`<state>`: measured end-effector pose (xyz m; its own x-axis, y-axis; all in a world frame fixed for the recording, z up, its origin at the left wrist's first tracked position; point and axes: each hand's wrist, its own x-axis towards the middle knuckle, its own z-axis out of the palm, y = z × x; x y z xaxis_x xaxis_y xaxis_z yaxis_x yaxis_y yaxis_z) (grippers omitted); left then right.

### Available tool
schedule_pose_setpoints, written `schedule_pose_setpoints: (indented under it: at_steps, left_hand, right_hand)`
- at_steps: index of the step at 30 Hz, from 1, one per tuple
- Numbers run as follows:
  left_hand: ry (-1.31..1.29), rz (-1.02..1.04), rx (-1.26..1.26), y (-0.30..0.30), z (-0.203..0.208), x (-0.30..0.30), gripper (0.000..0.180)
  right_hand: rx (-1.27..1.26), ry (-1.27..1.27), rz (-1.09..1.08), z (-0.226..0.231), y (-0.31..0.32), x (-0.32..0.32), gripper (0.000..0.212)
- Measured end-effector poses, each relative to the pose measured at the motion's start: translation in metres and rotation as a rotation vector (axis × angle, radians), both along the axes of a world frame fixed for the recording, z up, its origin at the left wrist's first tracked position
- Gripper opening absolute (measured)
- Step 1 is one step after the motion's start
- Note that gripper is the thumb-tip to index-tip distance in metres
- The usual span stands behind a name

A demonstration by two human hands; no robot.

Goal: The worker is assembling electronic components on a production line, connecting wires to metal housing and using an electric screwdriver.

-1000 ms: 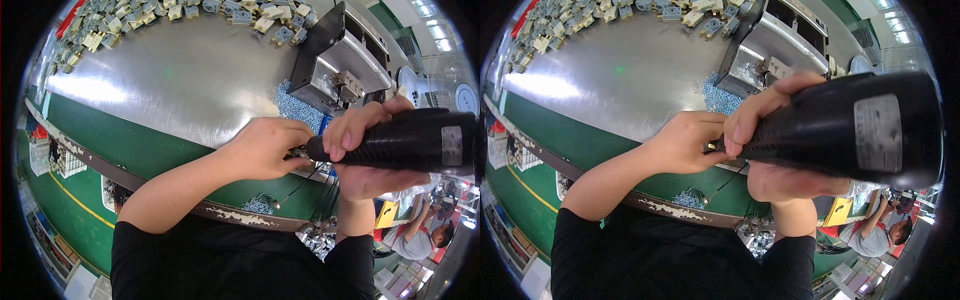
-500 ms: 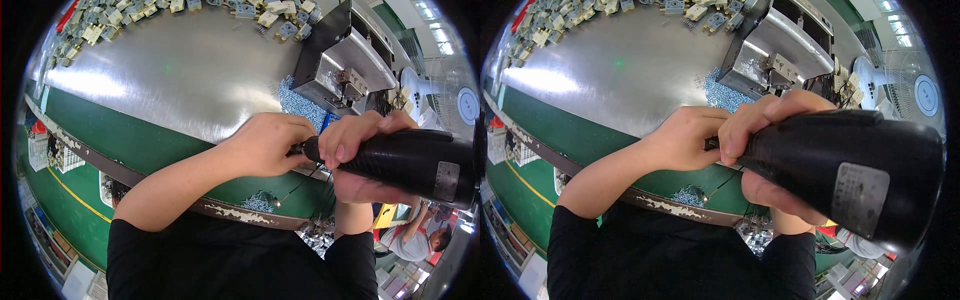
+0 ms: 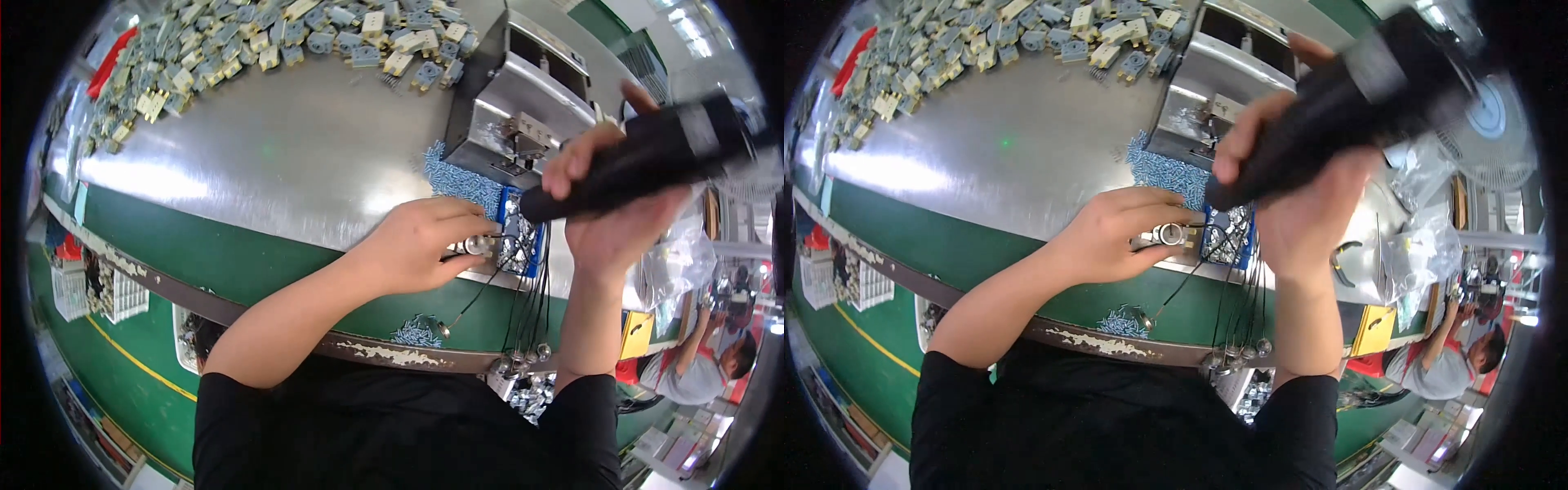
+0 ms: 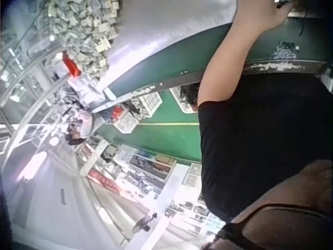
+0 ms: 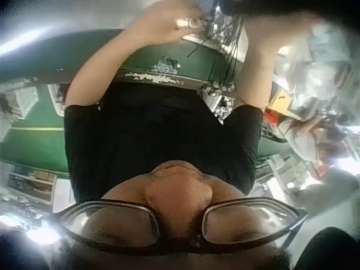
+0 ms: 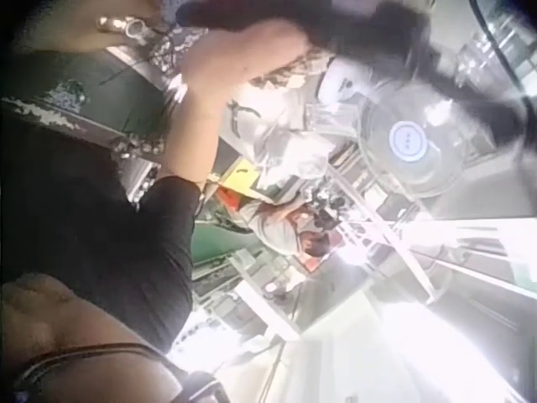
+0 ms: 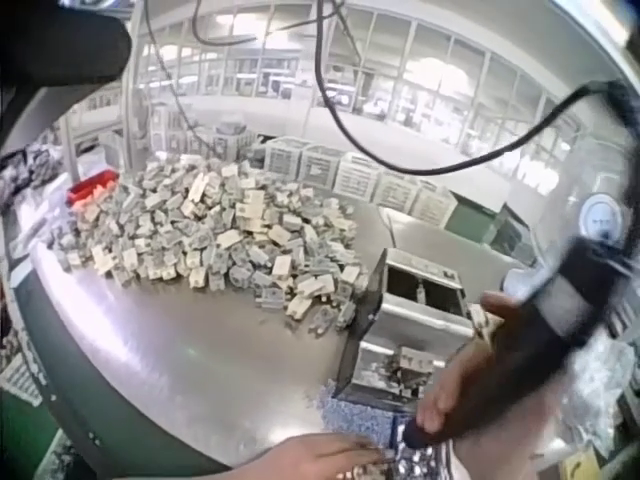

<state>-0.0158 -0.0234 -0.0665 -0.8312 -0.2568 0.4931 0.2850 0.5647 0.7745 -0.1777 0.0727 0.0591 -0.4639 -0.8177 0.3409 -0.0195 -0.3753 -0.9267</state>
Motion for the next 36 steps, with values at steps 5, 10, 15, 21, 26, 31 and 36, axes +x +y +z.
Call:
schedule_pose_setpoints:
  at_steps: [5, 10, 15, 21, 26, 31, 36]
  left_hand:
    - [0.160, 0.045, -0.137, 0.006, 0.000, 0.004, 0.035]
    - [0.126, -0.010, -0.106, 0.009, 0.002, 0.004, 0.032]
    - [0.120, 0.003, -0.099, 0.012, 0.003, 0.007, 0.030]
    - [0.249, 0.064, -0.180, 0.014, 0.002, 0.010, 0.033]
    - [0.202, 0.190, -0.096, 0.022, 0.008, 0.014, 0.038]
    - [0.214, 0.235, -0.180, 0.021, 0.021, 0.016, 0.037]
    - [0.200, 0.245, -0.183, 0.025, 0.022, 0.018, 0.045]
  right_hand:
    - [0.137, 0.254, -0.061, -0.004, 0.001, -0.010, 0.088]
    - [0.222, 0.385, 0.011, -0.005, 0.022, -0.013, 0.059]
    - [0.466, 0.788, -0.241, -0.012, 0.068, -0.008, 0.030]
    - [0.467, 1.064, 0.140, -0.032, 0.076, 0.020, 0.042]
    - [0.441, 1.202, -0.034, -0.047, 0.078, 0.025, 0.041]
    - [0.358, 1.303, -0.150, -0.055, 0.076, 0.025, 0.033]
    - [0.192, 1.395, -0.124, -0.061, 0.076, 0.013, 0.038]
